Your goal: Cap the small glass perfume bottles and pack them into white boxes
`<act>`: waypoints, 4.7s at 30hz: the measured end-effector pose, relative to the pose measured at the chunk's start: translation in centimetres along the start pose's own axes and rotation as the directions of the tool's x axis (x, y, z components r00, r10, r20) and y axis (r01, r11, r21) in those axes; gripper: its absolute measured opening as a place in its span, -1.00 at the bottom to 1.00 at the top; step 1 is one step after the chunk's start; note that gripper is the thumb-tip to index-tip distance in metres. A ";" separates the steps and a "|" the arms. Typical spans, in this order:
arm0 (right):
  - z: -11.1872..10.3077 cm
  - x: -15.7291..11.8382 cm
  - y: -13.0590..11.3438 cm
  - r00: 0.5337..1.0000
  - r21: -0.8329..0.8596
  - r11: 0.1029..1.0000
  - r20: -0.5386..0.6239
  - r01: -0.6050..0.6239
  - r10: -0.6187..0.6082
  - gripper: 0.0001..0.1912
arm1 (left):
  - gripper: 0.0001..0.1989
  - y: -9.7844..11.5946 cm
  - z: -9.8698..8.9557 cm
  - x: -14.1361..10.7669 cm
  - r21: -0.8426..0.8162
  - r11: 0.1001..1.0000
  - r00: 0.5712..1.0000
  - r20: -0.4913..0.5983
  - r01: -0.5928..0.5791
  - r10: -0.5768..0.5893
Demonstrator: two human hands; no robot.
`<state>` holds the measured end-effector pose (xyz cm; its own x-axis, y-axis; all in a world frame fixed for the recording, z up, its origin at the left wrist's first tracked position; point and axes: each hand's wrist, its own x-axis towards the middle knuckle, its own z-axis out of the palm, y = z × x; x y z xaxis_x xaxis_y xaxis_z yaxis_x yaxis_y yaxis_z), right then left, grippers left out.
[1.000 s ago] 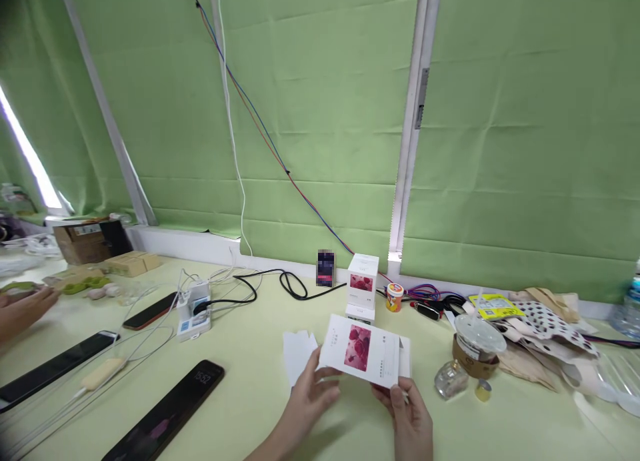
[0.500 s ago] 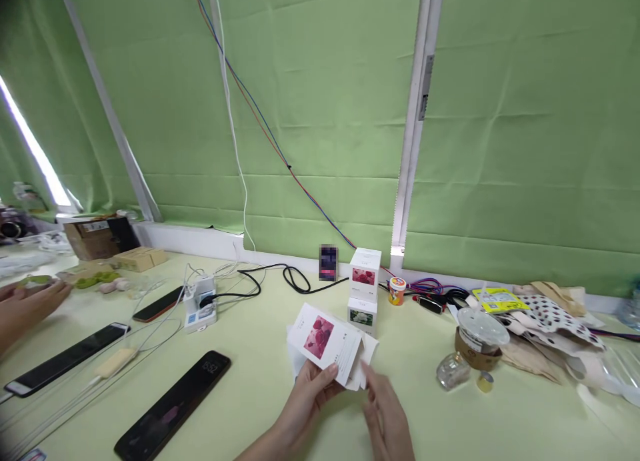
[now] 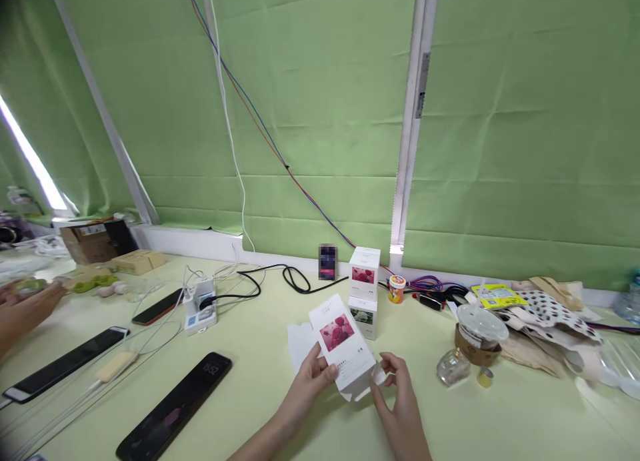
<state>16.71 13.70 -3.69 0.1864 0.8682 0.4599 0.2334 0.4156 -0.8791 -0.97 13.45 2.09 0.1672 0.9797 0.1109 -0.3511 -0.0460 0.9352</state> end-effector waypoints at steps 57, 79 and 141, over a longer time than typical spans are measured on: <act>0.0 -0.4 -3.2 0.933 0.476 0.810 0.277 -0.341 0.230 -0.34 | -0.24 2.4 -0.4 -0.7 0.384 0.897 0.963 0.231 -0.219 0.137; -0.4 -0.7 -1.3 0.954 0.306 0.924 0.258 -0.228 0.151 -0.43 | -0.32 1.0 -1.3 -0.2 0.334 0.910 0.951 0.263 -0.246 0.161; -1.2 0.2 -2.1 0.971 0.176 0.969 0.198 -0.172 0.136 -0.72 | -0.10 0.0 -1.6 1.0 0.011 0.997 0.983 0.163 0.078 -0.079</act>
<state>17.41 12.64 -1.60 0.0241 0.9529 0.3023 0.0262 0.3017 -0.9530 -2.24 14.75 1.70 0.3423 0.9353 0.0902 -0.3271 0.0286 0.9446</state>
